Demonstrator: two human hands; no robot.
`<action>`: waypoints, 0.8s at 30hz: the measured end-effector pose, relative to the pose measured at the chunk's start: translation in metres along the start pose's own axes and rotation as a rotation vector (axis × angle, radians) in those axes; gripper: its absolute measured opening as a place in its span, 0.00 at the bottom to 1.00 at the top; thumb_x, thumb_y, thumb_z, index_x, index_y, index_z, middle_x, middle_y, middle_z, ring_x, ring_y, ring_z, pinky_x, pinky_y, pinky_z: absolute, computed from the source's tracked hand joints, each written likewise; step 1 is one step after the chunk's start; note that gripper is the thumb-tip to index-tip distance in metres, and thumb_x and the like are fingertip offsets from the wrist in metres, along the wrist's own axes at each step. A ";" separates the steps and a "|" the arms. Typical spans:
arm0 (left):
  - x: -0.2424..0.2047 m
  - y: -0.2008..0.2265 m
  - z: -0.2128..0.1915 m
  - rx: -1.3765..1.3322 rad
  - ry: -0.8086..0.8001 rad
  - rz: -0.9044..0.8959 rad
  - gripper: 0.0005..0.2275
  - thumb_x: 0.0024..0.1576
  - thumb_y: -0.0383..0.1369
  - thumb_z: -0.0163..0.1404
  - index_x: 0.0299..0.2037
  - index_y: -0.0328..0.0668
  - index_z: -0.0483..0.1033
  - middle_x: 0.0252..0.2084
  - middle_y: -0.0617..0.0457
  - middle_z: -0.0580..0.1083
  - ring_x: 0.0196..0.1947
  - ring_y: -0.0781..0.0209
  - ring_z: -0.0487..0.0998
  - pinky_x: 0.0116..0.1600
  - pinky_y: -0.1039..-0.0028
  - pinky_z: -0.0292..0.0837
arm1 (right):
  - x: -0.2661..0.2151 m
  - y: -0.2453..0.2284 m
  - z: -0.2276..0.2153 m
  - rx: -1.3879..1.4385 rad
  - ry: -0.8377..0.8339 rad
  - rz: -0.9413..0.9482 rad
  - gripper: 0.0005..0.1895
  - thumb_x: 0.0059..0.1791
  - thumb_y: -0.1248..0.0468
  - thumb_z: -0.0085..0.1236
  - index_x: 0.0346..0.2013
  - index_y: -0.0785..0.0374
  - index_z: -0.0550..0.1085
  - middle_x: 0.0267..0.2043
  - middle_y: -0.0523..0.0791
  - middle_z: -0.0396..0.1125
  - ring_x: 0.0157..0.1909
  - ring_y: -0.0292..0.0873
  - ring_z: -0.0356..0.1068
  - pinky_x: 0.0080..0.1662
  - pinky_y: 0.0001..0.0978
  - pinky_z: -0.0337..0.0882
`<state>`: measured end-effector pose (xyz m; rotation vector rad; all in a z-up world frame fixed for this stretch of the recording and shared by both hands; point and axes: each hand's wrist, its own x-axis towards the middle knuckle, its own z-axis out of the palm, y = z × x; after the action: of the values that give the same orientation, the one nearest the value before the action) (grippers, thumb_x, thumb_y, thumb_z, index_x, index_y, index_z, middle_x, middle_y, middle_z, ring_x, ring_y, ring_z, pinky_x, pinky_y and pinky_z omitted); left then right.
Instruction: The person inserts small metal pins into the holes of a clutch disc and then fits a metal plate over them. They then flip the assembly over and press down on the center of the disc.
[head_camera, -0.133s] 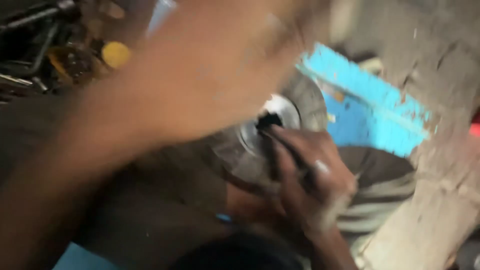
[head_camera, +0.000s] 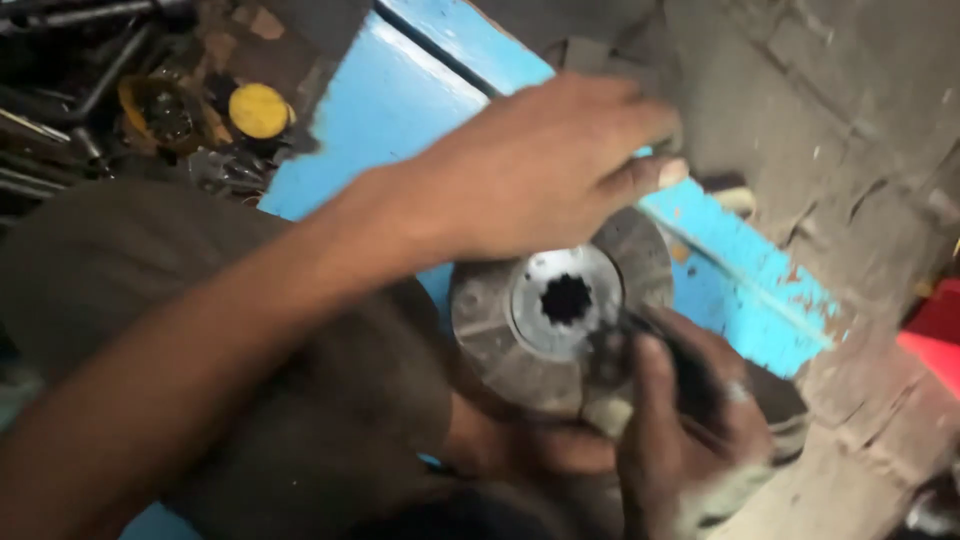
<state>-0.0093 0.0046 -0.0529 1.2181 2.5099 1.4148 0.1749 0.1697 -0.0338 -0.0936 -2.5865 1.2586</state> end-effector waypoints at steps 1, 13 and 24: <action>0.002 -0.005 0.005 -0.054 -0.044 -0.104 0.15 0.66 0.43 0.45 0.45 0.37 0.75 0.42 0.40 0.75 0.45 0.35 0.76 0.48 0.48 0.69 | -0.001 0.005 -0.001 0.133 0.081 0.227 0.12 0.56 0.76 0.56 0.54 0.72 0.75 0.48 0.52 0.75 0.45 0.40 0.75 0.51 0.30 0.74; -0.014 -0.020 0.022 -0.160 -0.313 -0.348 0.18 0.61 0.47 0.45 0.50 0.44 0.74 0.41 0.42 0.77 0.44 0.38 0.79 0.43 0.47 0.73 | 0.011 0.012 -0.006 -0.074 0.004 0.348 0.12 0.53 0.75 0.56 0.52 0.78 0.74 0.45 0.57 0.75 0.47 0.46 0.76 0.55 0.38 0.76; -0.014 -0.019 0.030 -0.261 -0.305 -0.391 0.22 0.57 0.52 0.48 0.52 0.46 0.73 0.37 0.40 0.79 0.41 0.35 0.80 0.44 0.48 0.74 | 0.020 0.007 0.013 -0.087 0.004 0.286 0.07 0.51 0.77 0.59 0.45 0.74 0.75 0.43 0.52 0.75 0.44 0.40 0.76 0.52 0.31 0.77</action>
<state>-0.0002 0.0115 -0.0893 0.7738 2.1265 1.2924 0.1516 0.1671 -0.0426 -0.4976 -2.6947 1.2304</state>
